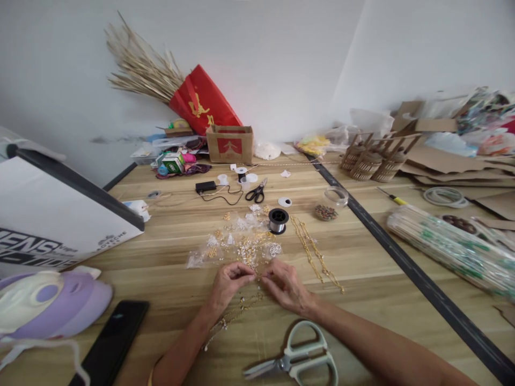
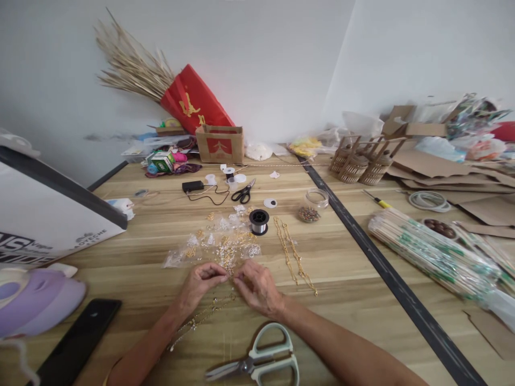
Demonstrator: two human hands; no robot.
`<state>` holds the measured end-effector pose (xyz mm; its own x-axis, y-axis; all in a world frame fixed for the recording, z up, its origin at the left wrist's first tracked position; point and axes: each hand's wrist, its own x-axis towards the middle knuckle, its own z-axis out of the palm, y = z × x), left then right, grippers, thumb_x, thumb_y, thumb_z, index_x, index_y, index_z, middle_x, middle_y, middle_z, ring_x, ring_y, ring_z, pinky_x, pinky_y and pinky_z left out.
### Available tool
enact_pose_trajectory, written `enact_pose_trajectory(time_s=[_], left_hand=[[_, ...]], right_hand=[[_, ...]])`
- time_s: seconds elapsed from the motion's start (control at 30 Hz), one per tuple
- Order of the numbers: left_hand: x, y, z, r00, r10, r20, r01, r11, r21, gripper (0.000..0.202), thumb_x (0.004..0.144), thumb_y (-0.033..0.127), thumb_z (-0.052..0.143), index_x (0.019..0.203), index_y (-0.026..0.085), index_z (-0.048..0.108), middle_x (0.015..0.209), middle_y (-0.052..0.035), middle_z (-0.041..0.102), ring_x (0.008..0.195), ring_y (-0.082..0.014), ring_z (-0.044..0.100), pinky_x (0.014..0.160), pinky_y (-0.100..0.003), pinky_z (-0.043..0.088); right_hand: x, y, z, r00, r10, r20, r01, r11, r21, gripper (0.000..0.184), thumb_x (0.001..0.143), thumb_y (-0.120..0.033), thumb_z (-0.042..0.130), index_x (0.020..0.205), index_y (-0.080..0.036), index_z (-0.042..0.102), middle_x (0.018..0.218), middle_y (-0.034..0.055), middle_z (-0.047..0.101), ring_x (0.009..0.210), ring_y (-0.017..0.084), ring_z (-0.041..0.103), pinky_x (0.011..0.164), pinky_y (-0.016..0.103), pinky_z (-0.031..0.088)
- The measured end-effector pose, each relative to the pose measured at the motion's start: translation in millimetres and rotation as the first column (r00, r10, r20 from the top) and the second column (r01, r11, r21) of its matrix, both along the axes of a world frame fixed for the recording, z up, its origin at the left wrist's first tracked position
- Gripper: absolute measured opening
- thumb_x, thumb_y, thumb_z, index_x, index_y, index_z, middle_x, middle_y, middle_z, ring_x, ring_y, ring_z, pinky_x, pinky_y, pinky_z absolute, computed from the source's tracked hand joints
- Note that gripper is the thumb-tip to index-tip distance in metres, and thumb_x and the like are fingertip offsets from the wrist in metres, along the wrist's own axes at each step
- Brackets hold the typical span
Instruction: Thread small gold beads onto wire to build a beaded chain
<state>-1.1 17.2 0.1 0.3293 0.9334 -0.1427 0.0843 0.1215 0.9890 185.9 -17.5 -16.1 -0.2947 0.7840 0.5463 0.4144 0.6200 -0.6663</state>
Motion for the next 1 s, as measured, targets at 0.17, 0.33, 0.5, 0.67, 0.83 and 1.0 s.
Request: enact_pose_trajectory(time_s=[0.17, 0.33, 0.5, 0.67, 0.83, 1.0], left_hand=[[-0.5, -0.5, 1.7, 1.000, -0.021, -0.011, 0.021, 0.999, 0.024, 0.014, 0.061, 0.026, 0.078, 0.066, 0.015, 0.071, 0.066, -0.0030, 0.073, 0.063, -0.0161, 0.065, 0.065, -0.026, 0.052], [-0.8, -0.4, 3.1, 0.999, -0.045, 0.013, 0.045, 0.999, 0.029, 0.013, 0.061, 0.025, 0.077, 0.066, 0.015, 0.072, 0.069, -0.0042, 0.074, 0.065, -0.0171, 0.066, 0.067, -0.027, 0.053], [-0.8, -1.1, 5.1, 0.998, -0.054, 0.015, 0.054, 0.998, 0.036, 0.011, 0.062, 0.025, 0.076, 0.066, 0.016, 0.072, 0.069, -0.0042, 0.074, 0.065, -0.0170, 0.066, 0.066, -0.027, 0.052], [-1.4, -0.9, 4.7, 0.996, -0.094, 0.011, 0.093, 0.995, 0.043, 0.015, 0.063, 0.029, 0.077, 0.067, 0.015, 0.072, 0.072, -0.0055, 0.075, 0.068, -0.0182, 0.067, 0.068, -0.028, 0.053], [-1.7, -0.3, 3.0, 0.994, -0.105, 0.032, 0.104, 0.994, 0.034, 0.015, 0.062, 0.028, 0.077, 0.067, 0.015, 0.072, 0.071, -0.0049, 0.074, 0.067, -0.0168, 0.066, 0.067, -0.026, 0.052], [-1.4, 0.1, 3.6, 0.994, -0.101, 0.034, 0.100, 0.995, 0.019, 0.013, 0.061, 0.026, 0.077, 0.066, 0.015, 0.072, 0.071, -0.0048, 0.074, 0.067, -0.0166, 0.066, 0.067, -0.026, 0.052]], right_hand=[[0.0, -0.6, 4.4, 1.000, 0.028, -0.009, -0.028, 1.000, 0.011, 0.012, 0.092, -0.023, 0.046, 0.083, -0.020, 0.054, 0.071, 0.0030, 0.057, 0.065, 0.016, 0.051, 0.059, 0.026, 0.040], [-0.1, -1.4, 7.8, 0.999, 0.047, -0.015, -0.047, 0.999, 0.021, 0.011, 0.091, -0.021, 0.047, 0.084, -0.020, 0.054, 0.072, 0.0029, 0.056, 0.066, 0.015, 0.051, 0.058, 0.026, 0.039], [-0.1, -1.9, 9.6, 0.998, 0.053, -0.022, -0.052, 0.998, 0.022, 0.011, 0.091, -0.022, 0.046, 0.084, -0.020, 0.054, 0.071, 0.0030, 0.056, 0.065, 0.015, 0.051, 0.058, 0.026, 0.040], [-0.4, -1.6, 10.0, 0.998, 0.056, -0.025, -0.055, 0.998, 0.020, 0.012, 0.092, -0.023, 0.046, 0.084, -0.020, 0.054, 0.071, 0.0027, 0.056, 0.065, 0.015, 0.051, 0.059, 0.026, 0.041], [-0.2, -1.8, 7.6, 0.999, 0.052, -0.013, -0.052, 0.999, 0.008, 0.013, 0.092, -0.023, 0.046, 0.083, -0.020, 0.054, 0.071, 0.0029, 0.056, 0.066, 0.015, 0.051, 0.059, 0.027, 0.041], [0.3, -1.9, 7.5, 0.998, 0.065, 0.001, -0.065, 0.998, 0.003, 0.010, 0.090, -0.020, 0.047, 0.084, -0.019, 0.055, 0.071, 0.0026, 0.055, 0.066, 0.015, 0.051, 0.058, 0.026, 0.040]])
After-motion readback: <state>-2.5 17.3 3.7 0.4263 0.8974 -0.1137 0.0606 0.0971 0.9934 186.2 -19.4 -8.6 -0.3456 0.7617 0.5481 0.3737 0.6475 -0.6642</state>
